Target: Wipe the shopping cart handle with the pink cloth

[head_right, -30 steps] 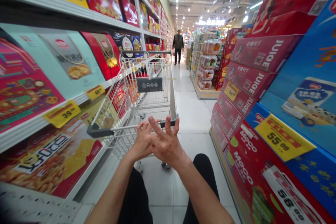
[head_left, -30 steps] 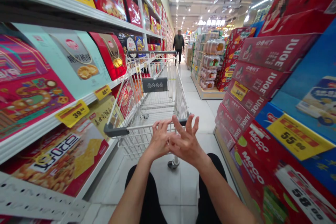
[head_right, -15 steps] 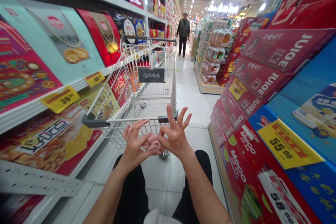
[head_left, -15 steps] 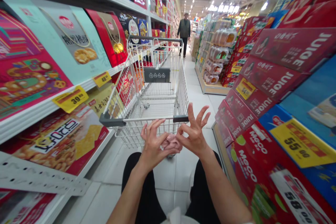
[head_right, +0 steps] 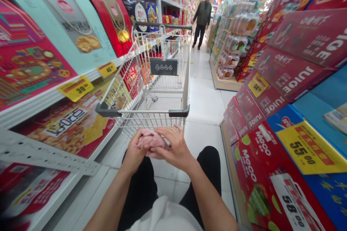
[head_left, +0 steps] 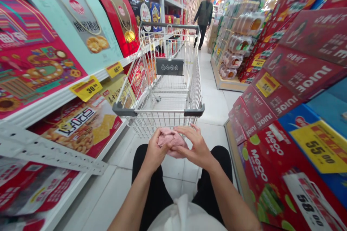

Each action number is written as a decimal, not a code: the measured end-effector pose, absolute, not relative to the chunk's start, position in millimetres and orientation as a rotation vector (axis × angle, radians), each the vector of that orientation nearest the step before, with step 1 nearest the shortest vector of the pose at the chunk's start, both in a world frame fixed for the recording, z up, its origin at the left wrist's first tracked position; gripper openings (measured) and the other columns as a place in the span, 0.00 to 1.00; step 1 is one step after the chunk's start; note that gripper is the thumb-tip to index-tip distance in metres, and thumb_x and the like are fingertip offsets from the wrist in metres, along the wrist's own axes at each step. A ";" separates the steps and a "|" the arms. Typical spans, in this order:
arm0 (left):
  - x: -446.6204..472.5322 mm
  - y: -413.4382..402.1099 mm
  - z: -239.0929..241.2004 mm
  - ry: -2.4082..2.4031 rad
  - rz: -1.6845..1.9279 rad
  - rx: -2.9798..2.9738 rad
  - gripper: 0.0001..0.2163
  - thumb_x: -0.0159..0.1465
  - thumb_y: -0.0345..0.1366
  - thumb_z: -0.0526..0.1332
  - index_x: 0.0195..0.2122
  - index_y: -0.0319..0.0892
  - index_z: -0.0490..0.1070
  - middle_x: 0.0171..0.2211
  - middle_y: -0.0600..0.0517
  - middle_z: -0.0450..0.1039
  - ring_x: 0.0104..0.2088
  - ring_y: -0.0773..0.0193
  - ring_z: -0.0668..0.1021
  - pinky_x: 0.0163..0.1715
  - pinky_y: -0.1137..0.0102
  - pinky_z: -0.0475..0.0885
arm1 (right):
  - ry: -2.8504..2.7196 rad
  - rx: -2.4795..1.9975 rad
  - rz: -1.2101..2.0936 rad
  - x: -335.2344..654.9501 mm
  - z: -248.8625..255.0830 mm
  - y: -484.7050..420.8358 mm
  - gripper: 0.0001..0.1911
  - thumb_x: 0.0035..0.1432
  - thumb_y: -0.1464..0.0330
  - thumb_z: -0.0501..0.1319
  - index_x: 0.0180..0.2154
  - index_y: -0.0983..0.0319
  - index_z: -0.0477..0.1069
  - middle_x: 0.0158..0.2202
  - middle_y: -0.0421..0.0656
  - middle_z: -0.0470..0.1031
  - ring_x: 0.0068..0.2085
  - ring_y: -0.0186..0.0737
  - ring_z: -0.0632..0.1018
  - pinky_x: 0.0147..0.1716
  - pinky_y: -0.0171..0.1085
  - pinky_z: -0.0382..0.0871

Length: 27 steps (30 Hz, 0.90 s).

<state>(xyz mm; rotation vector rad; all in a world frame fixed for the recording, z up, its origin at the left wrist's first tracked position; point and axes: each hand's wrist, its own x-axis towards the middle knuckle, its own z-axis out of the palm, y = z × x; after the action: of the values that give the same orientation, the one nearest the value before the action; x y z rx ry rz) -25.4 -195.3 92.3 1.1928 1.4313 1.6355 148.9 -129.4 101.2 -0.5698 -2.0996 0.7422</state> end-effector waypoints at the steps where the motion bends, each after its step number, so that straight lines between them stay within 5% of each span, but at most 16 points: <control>1: -23.2 -197.1 91.1 1.399 1.662 1.125 0.35 0.47 0.69 0.72 0.42 0.44 0.72 0.35 0.53 0.75 0.36 0.62 0.77 0.37 0.71 0.71 | -2.056 -0.556 0.828 147.7 100.0 -130.4 0.16 0.63 0.65 0.68 0.53 0.55 0.75 0.51 0.47 0.83 0.55 0.48 0.81 0.62 0.52 0.70; 3: -19.3 -201.0 89.3 1.298 1.695 0.944 0.39 0.48 0.71 0.71 0.49 0.46 0.69 0.38 0.53 0.77 0.36 0.62 0.78 0.35 0.71 0.71 | -1.924 -0.573 0.972 144.1 98.2 -133.8 0.08 0.65 0.65 0.65 0.46 0.56 0.78 0.44 0.44 0.82 0.47 0.43 0.81 0.49 0.41 0.75; 5: -15.8 -204.5 88.8 1.192 1.690 0.787 0.41 0.49 0.71 0.69 0.54 0.47 0.68 0.42 0.50 0.79 0.38 0.60 0.80 0.35 0.71 0.72 | -1.766 -0.615 1.121 139.5 96.7 -138.5 0.08 0.66 0.61 0.65 0.44 0.56 0.78 0.42 0.43 0.81 0.45 0.41 0.80 0.46 0.39 0.75; 9: -9.0 -208.1 91.4 1.104 1.601 0.640 0.42 0.45 0.62 0.78 0.55 0.44 0.71 0.48 0.45 0.81 0.46 0.54 0.83 0.43 0.68 0.76 | -1.368 -0.680 1.542 131.3 90.0 -147.3 0.19 0.64 0.51 0.67 0.50 0.54 0.73 0.46 0.42 0.81 0.48 0.41 0.81 0.53 0.40 0.76; 14: -0.1 -208.6 94.1 1.131 1.575 0.572 0.31 0.46 0.49 0.82 0.48 0.42 0.77 0.42 0.48 0.83 0.43 0.58 0.84 0.44 0.70 0.77 | -1.041 -0.720 1.791 129.4 76.6 -153.0 0.35 0.59 0.38 0.64 0.57 0.51 0.65 0.52 0.44 0.79 0.52 0.46 0.81 0.54 0.46 0.78; 18: 1.3 -205.5 92.1 1.100 1.669 0.464 0.26 0.49 0.46 0.81 0.46 0.40 0.79 0.40 0.48 0.84 0.41 0.59 0.84 0.43 0.70 0.78 | -1.187 -0.786 1.716 132.5 74.0 -153.8 0.42 0.47 0.47 0.77 0.59 0.51 0.65 0.62 0.44 0.73 0.61 0.47 0.76 0.63 0.46 0.72; 23: -5.1 -200.6 79.0 0.877 1.667 0.158 0.17 0.61 0.40 0.73 0.48 0.37 0.79 0.44 0.44 0.84 0.47 0.55 0.85 0.54 0.63 0.78 | -1.390 -0.851 1.509 135.2 70.3 -151.3 0.23 0.54 0.53 0.74 0.47 0.56 0.75 0.49 0.43 0.77 0.52 0.43 0.79 0.57 0.42 0.75; 27: -2.8 -203.3 65.9 0.627 1.439 0.030 0.17 0.72 0.42 0.60 0.53 0.35 0.77 0.54 0.39 0.81 0.58 0.51 0.81 0.63 0.55 0.74 | -1.462 -0.832 1.305 140.2 66.5 -147.6 0.20 0.60 0.52 0.70 0.46 0.58 0.76 0.55 0.48 0.75 0.53 0.43 0.79 0.55 0.43 0.77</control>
<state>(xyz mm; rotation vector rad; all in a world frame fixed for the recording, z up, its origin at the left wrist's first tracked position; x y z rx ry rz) -2.8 -203.3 65.9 0.0305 0.6275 1.4391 140.2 -147.6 66.5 -0.8320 -1.4624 1.3046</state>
